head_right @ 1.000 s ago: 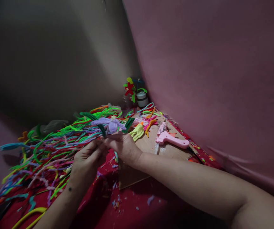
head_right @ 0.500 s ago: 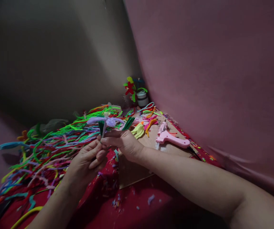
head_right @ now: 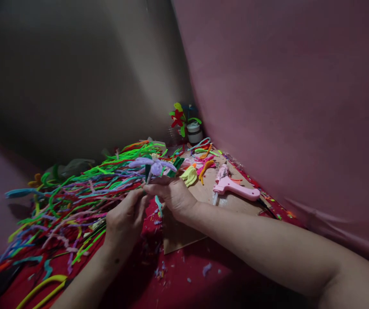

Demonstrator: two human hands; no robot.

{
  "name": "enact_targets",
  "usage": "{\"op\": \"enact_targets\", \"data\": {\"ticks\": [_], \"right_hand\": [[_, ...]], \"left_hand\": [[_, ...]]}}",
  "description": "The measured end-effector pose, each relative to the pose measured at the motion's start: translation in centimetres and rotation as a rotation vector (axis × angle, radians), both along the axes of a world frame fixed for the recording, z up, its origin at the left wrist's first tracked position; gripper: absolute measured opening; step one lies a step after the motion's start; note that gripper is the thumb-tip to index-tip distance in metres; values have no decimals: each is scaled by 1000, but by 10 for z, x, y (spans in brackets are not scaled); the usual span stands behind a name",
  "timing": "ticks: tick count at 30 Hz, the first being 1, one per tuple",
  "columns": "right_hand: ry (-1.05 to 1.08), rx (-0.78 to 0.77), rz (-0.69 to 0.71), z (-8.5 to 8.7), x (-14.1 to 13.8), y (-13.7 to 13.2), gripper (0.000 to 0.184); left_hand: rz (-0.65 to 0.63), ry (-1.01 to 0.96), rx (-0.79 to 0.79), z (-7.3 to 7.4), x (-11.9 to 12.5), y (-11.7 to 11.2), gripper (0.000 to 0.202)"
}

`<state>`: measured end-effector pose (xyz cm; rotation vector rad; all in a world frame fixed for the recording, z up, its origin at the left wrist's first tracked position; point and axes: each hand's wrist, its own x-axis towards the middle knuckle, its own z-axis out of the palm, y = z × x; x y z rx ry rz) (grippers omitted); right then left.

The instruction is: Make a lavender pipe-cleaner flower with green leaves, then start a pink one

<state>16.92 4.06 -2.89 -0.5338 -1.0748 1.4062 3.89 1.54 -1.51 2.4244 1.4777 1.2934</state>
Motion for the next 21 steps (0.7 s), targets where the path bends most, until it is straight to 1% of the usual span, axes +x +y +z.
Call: {"op": "enact_targets", "data": {"ticks": [2, 4, 6, 11, 14, 16, 19, 21], "right_hand": [[-25, 46, -19, 0, 0, 0, 19], [-36, 94, -34, 2, 0, -1, 16], [-58, 124, -35, 5, 2, -3, 13], [-153, 170, -21, 14, 5, -7, 18], [-116, 120, -48, 14, 6, -6, 19], [-76, 89, -52, 13, 6, -4, 19], [-34, 86, -6, 11, 6, -1, 21], [-27, 115, 35, 11, 7, 1, 23]], "left_hand": [[-16, 21, 21, -1, -2, 1, 12], [-32, -37, -31, 0, -3, 1, 13], [-49, -148, -137, 2, -3, 1, 13], [-129, -496, -451, 10, 2, -1, 14], [-195, -663, -566, 14, 7, -2, 16], [-261, -771, -637, 16, 9, -3, 19], [-350, -962, -799, 18, 10, -2, 16], [-397, -1045, -924, 18, 7, 0, 15]]}}
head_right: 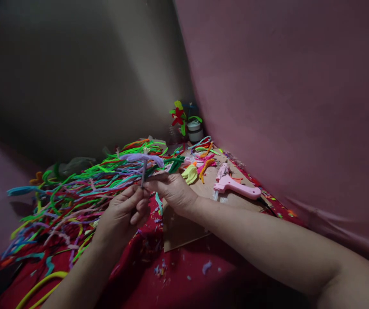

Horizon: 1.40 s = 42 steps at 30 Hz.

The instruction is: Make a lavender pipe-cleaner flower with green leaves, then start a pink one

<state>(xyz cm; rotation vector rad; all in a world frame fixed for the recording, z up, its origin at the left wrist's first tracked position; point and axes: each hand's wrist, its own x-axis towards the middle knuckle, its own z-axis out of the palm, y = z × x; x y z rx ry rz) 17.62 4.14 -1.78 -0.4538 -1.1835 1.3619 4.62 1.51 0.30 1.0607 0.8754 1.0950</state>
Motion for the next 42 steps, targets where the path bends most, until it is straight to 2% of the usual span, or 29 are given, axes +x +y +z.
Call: {"op": "enact_targets", "data": {"ticks": [3, 6, 10, 13, 18, 21, 24, 27, 31, 34, 38, 42], "right_hand": [[-12, 68, 41, 0, 2, 1, 23], [-1, 35, 69, -3, 1, 1, 21], [41, -79, 46, -6, -2, -1, 18], [81, -141, -18, -7, -4, -3, 18], [61, -216, -119, -4, -7, -8, 18], [10, -167, -129, -3, -8, -10, 18], [-21, -108, -154, 0, -7, -11, 17], [-88, -47, -132, 3, -5, -13, 17], [-117, 24, -74, 2, -4, -12, 17], [-91, 16, -75, -2, -4, -8, 16], [-60, -7, -70, -4, -3, -4, 13], [26, -17, 24, -1, -4, -3, 11]], "left_hand": [[-128, -60, -83, -1, -7, 4, 16], [-204, -81, -105, -1, -12, 7, 17], [-171, 47, -49, 2, -9, 5, 19], [3, 326, 188, 1, -5, 1, 19], [378, 1070, 848, -14, -6, -1, 13], [448, 1373, 1105, -22, -10, 1, 15], [450, 1392, 1190, -24, -13, 4, 15], [414, 1187, 1033, -20, -13, 5, 14], [276, 746, 579, -10, -9, 4, 12], [186, 473, 297, -2, -6, 3, 14], [59, 210, 102, 4, -5, 3, 16], [-95, 22, -21, 3, -11, 5, 16]]}}
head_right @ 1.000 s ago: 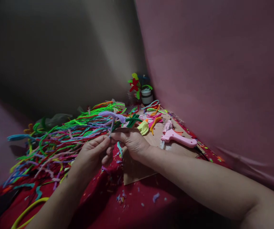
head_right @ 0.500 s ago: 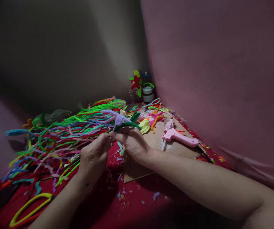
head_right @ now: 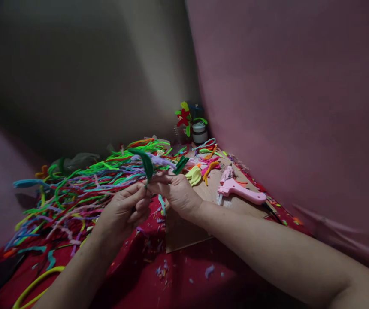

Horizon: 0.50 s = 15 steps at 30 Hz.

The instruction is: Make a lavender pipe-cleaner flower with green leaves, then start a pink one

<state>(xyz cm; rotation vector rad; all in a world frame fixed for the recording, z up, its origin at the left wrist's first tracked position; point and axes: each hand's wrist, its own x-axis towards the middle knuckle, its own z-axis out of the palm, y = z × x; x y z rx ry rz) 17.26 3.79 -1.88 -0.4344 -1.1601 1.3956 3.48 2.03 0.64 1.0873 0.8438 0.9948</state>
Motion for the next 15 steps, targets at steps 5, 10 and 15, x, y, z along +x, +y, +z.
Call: {"op": "enact_targets", "data": {"ticks": [5, 10, 15], "right_hand": [[105, -142, 54, 1, -2, -1, 16], [112, -217, 15, -3, -1, -1, 18], [117, -258, -85, -5, -2, -1, 19]], "left_hand": [[-170, -114, -93, -5, -8, 5, 18], [-139, 17, -20, -4, -5, 3, 18], [193, 571, 490, -7, 4, -4, 17]]}}
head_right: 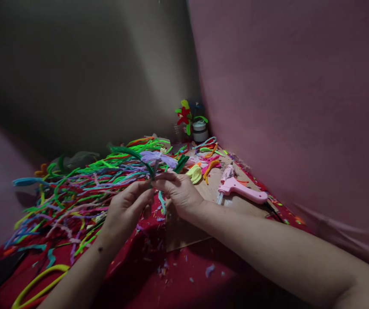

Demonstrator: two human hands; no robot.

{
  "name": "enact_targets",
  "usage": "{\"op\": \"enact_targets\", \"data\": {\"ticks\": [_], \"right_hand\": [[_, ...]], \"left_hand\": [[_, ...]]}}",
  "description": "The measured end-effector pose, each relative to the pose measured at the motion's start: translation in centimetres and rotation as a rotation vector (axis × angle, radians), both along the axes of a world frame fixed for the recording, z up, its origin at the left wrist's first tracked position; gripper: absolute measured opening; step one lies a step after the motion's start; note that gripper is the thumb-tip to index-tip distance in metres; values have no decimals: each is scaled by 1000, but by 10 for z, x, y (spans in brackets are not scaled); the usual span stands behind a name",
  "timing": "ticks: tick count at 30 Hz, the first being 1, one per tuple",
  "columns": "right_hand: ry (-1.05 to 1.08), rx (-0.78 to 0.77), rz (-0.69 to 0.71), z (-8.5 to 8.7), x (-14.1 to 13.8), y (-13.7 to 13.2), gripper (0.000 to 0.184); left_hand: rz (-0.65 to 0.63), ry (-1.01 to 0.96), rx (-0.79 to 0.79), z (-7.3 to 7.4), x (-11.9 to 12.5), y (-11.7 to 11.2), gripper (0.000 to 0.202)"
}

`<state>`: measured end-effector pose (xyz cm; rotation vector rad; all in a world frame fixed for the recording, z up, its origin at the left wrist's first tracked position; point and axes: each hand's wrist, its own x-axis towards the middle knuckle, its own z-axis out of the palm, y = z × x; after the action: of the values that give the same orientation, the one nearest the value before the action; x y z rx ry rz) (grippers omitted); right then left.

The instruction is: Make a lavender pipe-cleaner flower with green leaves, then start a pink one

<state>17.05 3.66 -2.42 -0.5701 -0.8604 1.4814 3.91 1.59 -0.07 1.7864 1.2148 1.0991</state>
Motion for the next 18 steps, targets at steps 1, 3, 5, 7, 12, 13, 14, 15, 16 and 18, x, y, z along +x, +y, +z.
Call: {"op": "enact_targets", "data": {"ticks": [1, 3, 5, 7, 12, 13, 14, 15, 16, 18], "right_hand": [[-7, 8, -17, 0, 0, 0, 17], [-16, 26, -37, 0, -2, -2, 15], [-23, 61, -47, 1, -3, -3, 15], [-50, 126, -42, 2, -3, -4, 14], [-190, 276, -7, 5, -1, -4, 9], [-228, 291, -8, 6, 0, -3, 7], [-264, 303, -12, 7, 1, -3, 6], [-289, 311, -21, 9, 1, -3, 6], [-306, 318, -29, 10, 2, -3, 6], [-334, 332, -40, 14, 3, -4, 5]], "left_hand": [[73, 122, 139, -3, 1, -1, 18], [187, 338, 397, -10, 0, -2, 14], [246, 485, 588, -17, -2, 0, 8], [238, 526, 671, -20, -4, 3, 8], [189, 351, 511, -13, -4, 1, 12], [191, 309, 461, -10, -3, 0, 12], [194, 266, 416, -7, -2, -1, 12], [195, 224, 374, -5, -2, -3, 13], [192, 179, 335, -3, -1, -3, 13], [169, 83, 252, -2, -1, -4, 12]]}}
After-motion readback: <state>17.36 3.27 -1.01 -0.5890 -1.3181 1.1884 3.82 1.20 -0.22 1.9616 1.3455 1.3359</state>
